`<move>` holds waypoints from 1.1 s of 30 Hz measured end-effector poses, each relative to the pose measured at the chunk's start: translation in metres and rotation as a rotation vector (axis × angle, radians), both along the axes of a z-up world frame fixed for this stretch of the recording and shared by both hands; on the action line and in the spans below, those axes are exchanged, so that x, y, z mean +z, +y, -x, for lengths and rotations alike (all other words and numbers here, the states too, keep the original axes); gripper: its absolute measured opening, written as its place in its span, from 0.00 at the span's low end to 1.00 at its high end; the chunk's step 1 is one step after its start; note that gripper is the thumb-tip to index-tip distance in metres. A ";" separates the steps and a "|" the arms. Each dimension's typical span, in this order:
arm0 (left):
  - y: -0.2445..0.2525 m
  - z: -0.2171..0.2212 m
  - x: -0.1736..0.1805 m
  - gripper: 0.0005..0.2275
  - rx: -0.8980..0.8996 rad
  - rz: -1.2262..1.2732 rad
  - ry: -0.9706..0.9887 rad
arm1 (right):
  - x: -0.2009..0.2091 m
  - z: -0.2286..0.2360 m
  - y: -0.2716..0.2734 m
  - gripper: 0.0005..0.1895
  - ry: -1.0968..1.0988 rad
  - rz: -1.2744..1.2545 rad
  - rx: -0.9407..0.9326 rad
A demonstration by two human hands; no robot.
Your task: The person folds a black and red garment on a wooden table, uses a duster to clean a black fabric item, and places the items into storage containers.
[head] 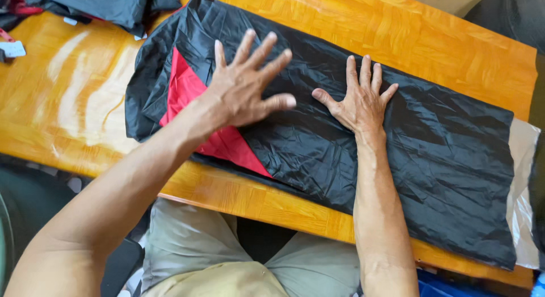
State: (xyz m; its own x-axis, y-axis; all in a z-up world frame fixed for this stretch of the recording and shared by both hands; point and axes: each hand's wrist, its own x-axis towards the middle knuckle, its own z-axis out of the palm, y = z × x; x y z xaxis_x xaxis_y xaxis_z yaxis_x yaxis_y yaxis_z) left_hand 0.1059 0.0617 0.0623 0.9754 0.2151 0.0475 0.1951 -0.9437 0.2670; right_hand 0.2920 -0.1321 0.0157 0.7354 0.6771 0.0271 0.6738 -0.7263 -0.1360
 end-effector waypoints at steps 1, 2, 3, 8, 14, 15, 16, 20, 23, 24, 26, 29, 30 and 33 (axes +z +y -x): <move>-0.009 0.015 -0.022 0.42 0.006 0.010 0.000 | -0.002 0.004 -0.002 0.58 0.000 0.010 0.006; -0.013 0.024 -0.038 0.42 -0.008 -0.065 -0.044 | 0.000 0.004 -0.002 0.58 0.008 0.005 0.009; -0.018 0.032 -0.054 0.41 -0.022 -0.139 -0.089 | 0.003 0.004 -0.003 0.57 0.015 0.001 0.013; -0.023 0.041 -0.039 0.48 0.012 -0.021 0.049 | 0.020 0.009 -0.006 0.56 0.120 0.068 -0.019; -0.024 0.042 -0.040 0.51 -0.002 -0.029 -0.008 | 0.066 0.048 -0.011 0.59 0.140 0.124 -0.004; -0.022 0.043 -0.045 0.51 0.001 -0.026 -0.072 | 0.072 0.061 -0.011 0.60 0.133 0.159 0.053; -0.021 0.041 -0.051 0.51 -0.046 -0.021 -0.068 | 0.053 0.074 -0.017 0.60 0.142 0.159 0.006; -0.018 0.033 -0.055 0.54 0.030 -0.067 -0.001 | -0.003 0.100 -0.039 0.56 -0.055 0.073 0.098; -0.019 0.031 -0.049 0.55 0.063 -0.052 0.091 | -0.010 0.100 -0.048 0.54 -0.117 -0.016 0.127; -0.018 0.029 -0.047 0.55 0.067 -0.060 0.121 | -0.009 0.101 -0.051 0.53 -0.094 -0.011 0.123; -0.017 0.037 -0.052 0.54 0.029 -0.100 0.024 | -0.008 0.091 -0.077 0.53 -0.126 0.024 0.042; -0.020 0.033 -0.046 0.55 0.044 -0.104 0.028 | 0.000 0.072 -0.134 0.52 -0.073 0.125 -0.105; -0.019 0.030 -0.041 0.56 0.085 -0.084 0.120 | 0.005 0.061 -0.152 0.52 -0.003 0.182 -0.185; -0.017 0.034 -0.047 0.56 0.044 -0.142 0.018 | 0.008 0.035 -0.217 0.50 0.060 0.182 -0.402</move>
